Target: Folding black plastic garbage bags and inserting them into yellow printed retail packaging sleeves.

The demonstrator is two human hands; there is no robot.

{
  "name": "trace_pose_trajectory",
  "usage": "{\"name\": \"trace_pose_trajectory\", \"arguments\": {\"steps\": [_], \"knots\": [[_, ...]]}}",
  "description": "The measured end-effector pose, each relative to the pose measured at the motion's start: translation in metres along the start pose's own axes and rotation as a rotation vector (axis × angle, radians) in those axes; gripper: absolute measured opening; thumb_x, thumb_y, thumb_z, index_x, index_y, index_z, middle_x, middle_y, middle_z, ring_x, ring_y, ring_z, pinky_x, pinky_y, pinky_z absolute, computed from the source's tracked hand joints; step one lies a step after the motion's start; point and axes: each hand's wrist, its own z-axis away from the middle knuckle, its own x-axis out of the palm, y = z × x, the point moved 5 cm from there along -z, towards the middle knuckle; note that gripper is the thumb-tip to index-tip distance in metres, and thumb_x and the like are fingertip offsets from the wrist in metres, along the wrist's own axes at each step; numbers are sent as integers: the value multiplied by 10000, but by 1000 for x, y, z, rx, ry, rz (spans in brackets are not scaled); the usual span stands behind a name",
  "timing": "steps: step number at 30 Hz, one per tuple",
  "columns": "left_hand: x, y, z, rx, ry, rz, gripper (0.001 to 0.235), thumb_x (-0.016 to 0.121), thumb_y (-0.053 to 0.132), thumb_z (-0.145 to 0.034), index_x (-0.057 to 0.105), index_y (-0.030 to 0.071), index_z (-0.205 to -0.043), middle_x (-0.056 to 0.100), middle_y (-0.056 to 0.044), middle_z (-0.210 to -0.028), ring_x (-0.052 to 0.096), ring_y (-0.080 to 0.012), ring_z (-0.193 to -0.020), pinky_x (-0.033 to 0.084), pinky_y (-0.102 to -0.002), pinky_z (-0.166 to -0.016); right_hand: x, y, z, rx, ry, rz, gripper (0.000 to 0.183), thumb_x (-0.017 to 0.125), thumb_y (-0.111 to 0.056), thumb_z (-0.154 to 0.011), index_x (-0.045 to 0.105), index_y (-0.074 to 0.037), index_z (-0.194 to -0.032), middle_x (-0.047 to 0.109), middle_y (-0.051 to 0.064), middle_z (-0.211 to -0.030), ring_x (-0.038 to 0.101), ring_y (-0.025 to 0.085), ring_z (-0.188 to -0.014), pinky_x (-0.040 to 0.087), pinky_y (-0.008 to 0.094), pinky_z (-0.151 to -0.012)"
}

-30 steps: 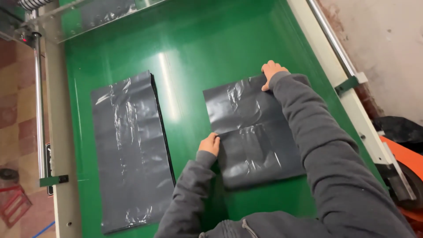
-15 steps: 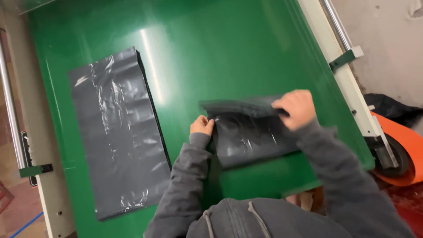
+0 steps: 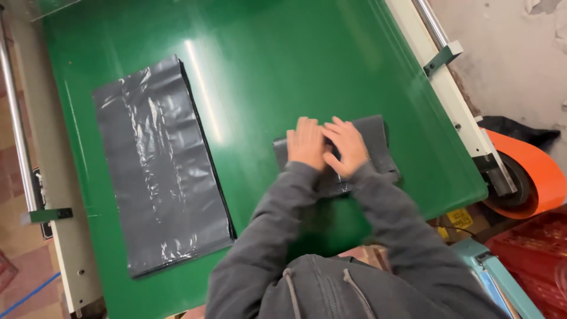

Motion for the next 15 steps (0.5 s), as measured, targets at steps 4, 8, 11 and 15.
{"name": "trace_pose_trajectory", "arguments": {"steps": [4, 8, 11, 15], "knots": [[49, 24, 27, 30, -187, 165, 892, 590, 528, -821, 342, 130, -1580, 242, -103, -1659, 86, -370, -1544, 91, -689, -1178, 104, 65, 7, 153, -2, -79, 657, 597, -326, -960, 464, 11, -1508, 490, 210, -1550, 352, 417, -1519, 226, 559, -1269], [11, 5, 58, -4, -230, 31, 929, 611, 590, -868, 346, 55, -1581, 225, -137, -1690, 90, -393, -1580, 106, -669, -1196, 50, 43, 13, 144, -100, 76, 746, 645, -361, -912, 435, 56, -1494, 435, 233, -1559, 312, 424, -1507, 215, 557, -1240], [-22, -17, 93, 42, -318, 207, 1157, 679, 729, -712, 312, 7, -1540, 173, -192, -1649, 46, -418, -1537, 88, -652, -1185, 2, 38, 15, 263, -281, 284, 792, 713, -399, -854, 453, 34, -1464, 414, 203, -1558, 313, 399, -1497, 231, 547, -1229], [-21, -39, 145, 271, -156, 107, 979, 688, 624, -744, 458, 3, -1465, 365, -165, -1578, 245, -387, -1491, 266, -623, -1135, -18, 30, 50, 255, -196, 471, 803, 763, -378, -852, 467, 35, -1474, 389, 207, -1587, 305, 406, -1528, 233, 545, -1260]]}}
